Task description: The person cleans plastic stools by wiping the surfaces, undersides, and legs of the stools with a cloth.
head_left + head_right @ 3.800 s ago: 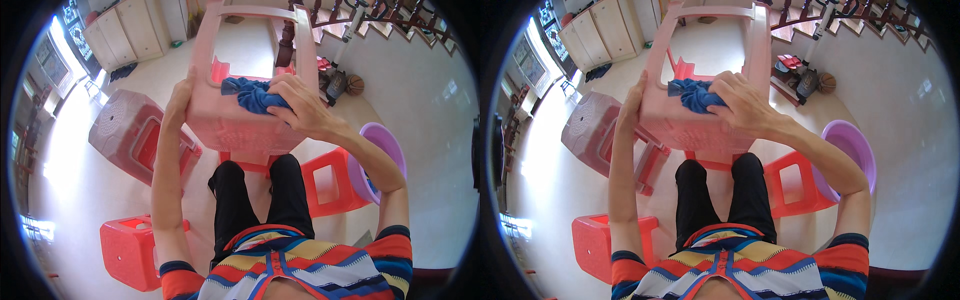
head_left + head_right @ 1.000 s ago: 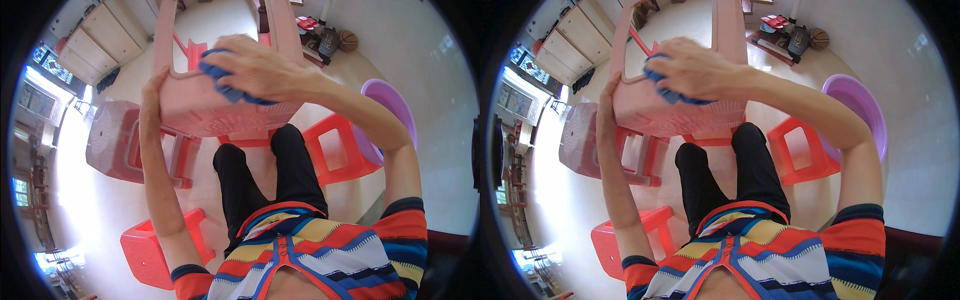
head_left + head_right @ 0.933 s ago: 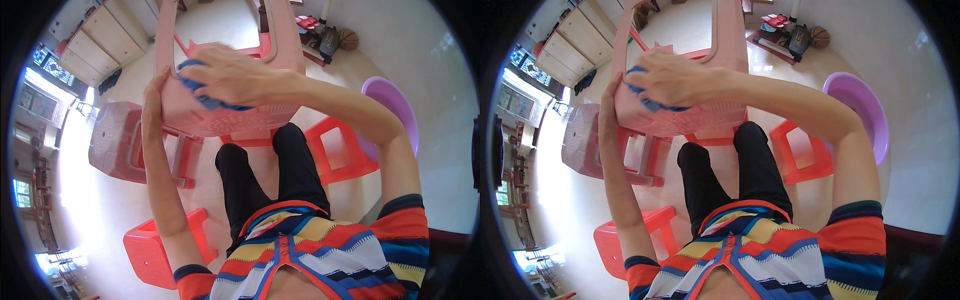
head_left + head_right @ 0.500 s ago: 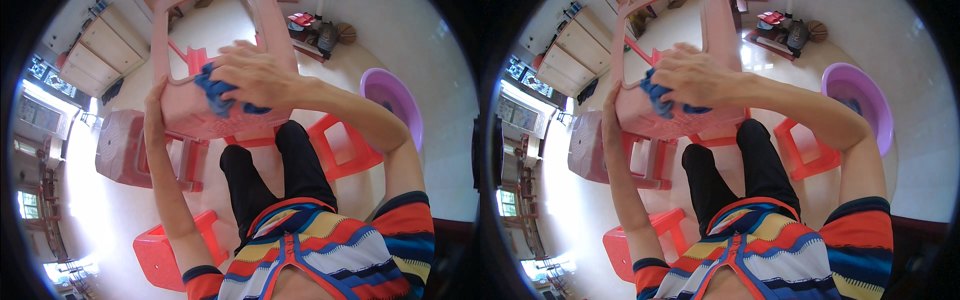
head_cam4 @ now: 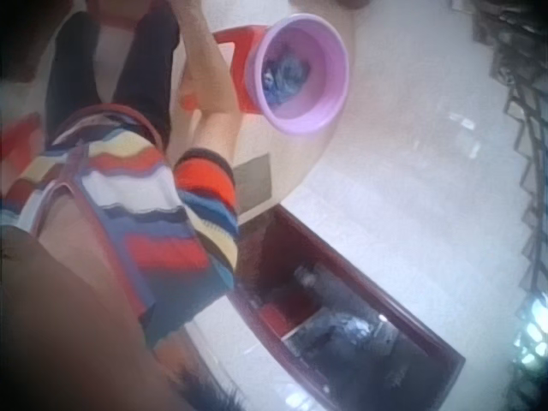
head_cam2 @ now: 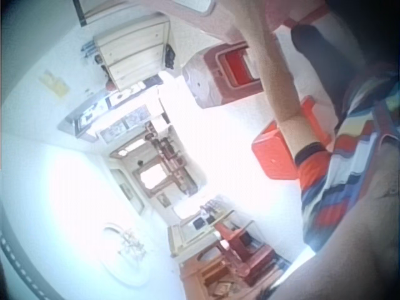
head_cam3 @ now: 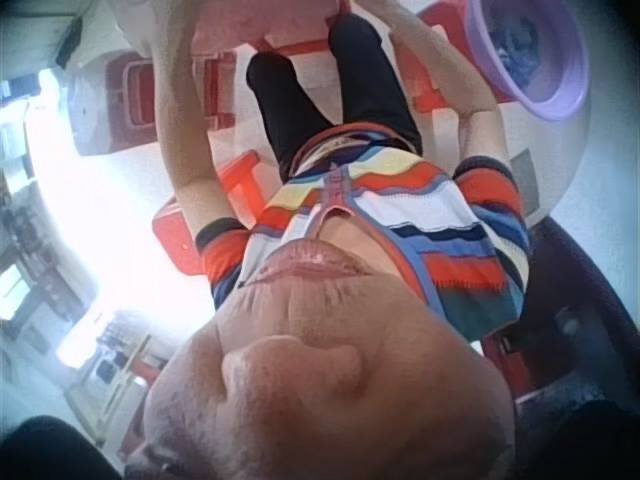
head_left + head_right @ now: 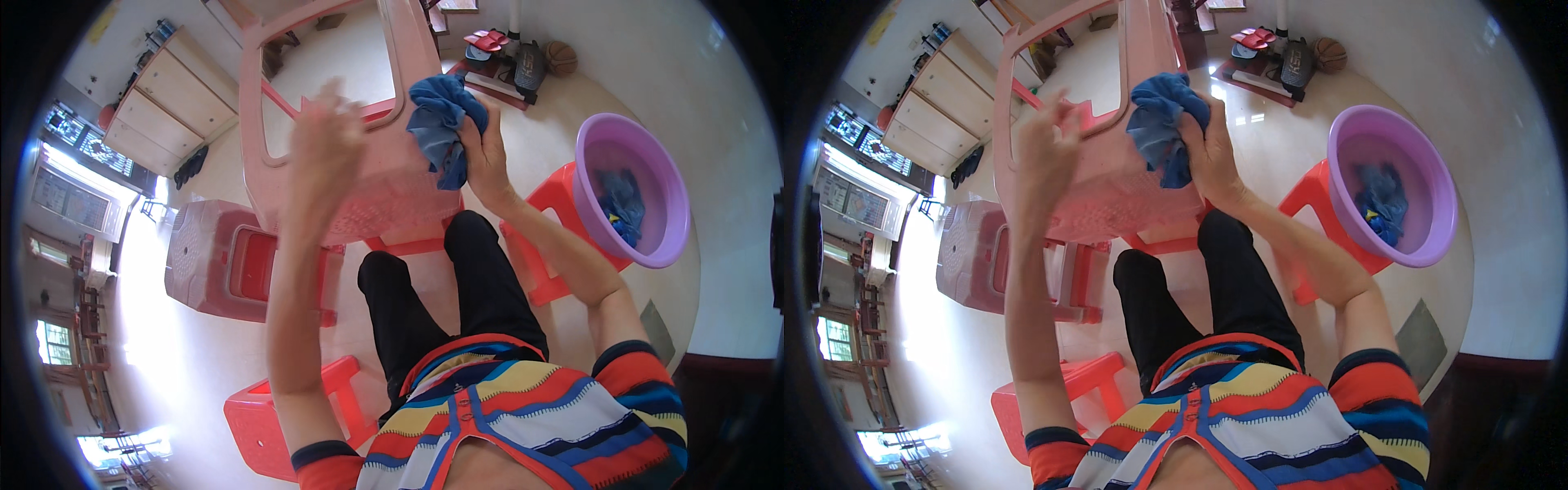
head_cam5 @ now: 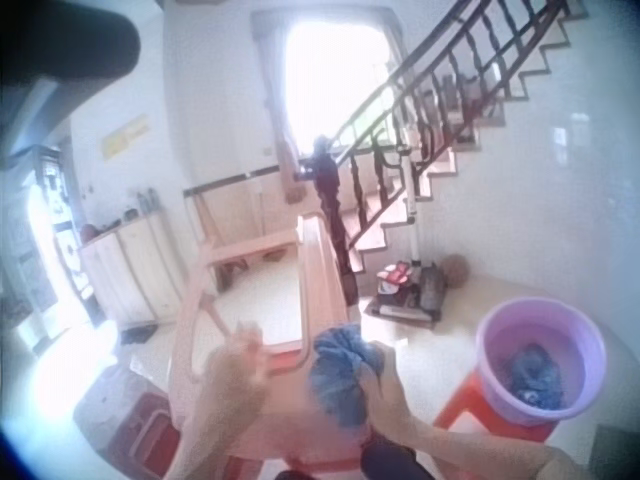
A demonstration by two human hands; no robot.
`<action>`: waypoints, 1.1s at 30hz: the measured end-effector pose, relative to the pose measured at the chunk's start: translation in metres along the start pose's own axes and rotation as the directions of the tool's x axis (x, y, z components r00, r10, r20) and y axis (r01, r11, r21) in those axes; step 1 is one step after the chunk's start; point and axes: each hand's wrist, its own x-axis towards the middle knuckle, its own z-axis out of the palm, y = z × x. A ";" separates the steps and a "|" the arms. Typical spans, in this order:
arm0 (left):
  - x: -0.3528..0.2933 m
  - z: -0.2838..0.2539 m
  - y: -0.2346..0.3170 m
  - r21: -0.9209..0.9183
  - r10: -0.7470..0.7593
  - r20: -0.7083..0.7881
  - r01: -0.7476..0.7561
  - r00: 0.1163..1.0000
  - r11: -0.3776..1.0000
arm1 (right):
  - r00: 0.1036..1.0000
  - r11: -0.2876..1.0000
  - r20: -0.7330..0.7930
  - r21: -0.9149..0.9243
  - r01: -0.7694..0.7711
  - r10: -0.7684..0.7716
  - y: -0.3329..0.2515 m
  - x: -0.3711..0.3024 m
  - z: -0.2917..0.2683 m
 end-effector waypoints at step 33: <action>0.005 -0.026 -0.078 -0.888 -0.378 0.008 0.181 0.926 0.424 | 0.855 0.827 0.401 -0.314 0.466 -0.329 -0.093 0.035 0.066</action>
